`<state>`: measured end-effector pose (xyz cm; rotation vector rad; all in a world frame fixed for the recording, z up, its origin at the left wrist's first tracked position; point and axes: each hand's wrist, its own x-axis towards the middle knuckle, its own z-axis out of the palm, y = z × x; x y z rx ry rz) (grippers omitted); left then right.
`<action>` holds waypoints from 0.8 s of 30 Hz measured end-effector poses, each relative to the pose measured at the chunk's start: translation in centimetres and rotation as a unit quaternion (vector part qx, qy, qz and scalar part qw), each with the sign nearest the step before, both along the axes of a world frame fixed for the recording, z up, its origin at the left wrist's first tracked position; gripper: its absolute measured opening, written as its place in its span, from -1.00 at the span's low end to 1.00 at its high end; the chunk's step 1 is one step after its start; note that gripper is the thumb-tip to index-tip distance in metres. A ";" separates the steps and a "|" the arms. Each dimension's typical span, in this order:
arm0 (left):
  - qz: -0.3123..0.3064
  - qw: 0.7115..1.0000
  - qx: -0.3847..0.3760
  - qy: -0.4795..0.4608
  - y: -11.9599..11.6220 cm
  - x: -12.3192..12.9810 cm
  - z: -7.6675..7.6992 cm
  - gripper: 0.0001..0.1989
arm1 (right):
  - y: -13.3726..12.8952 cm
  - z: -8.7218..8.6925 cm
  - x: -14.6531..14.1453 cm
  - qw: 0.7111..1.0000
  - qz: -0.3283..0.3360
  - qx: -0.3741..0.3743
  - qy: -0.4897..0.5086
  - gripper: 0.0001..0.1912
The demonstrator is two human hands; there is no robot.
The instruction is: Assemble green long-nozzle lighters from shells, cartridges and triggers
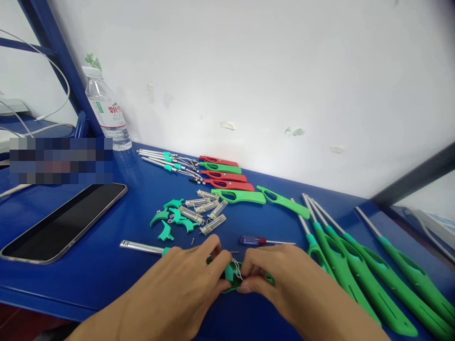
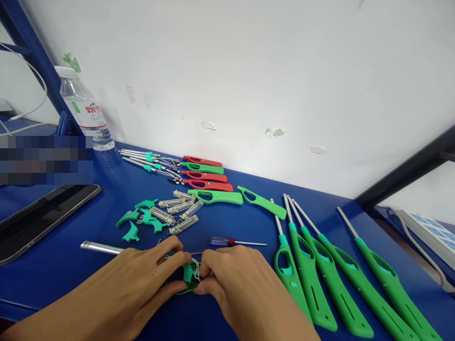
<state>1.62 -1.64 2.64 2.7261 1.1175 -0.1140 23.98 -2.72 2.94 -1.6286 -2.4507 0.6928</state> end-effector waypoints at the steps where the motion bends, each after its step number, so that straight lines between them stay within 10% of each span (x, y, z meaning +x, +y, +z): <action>1: -0.003 1.000 0.004 -0.001 0.0 0.0 0.0 -0.73 | -0.1 -0.2 0.2 1.000 0.001 0.004 0.004 -0.78; 24: -0.040 0.998 0.042 -0.014 0.0 -0.3 -0.9 -0.72 | -0.5 -0.3 0.3 1.000 0.012 0.008 -0.017 -0.76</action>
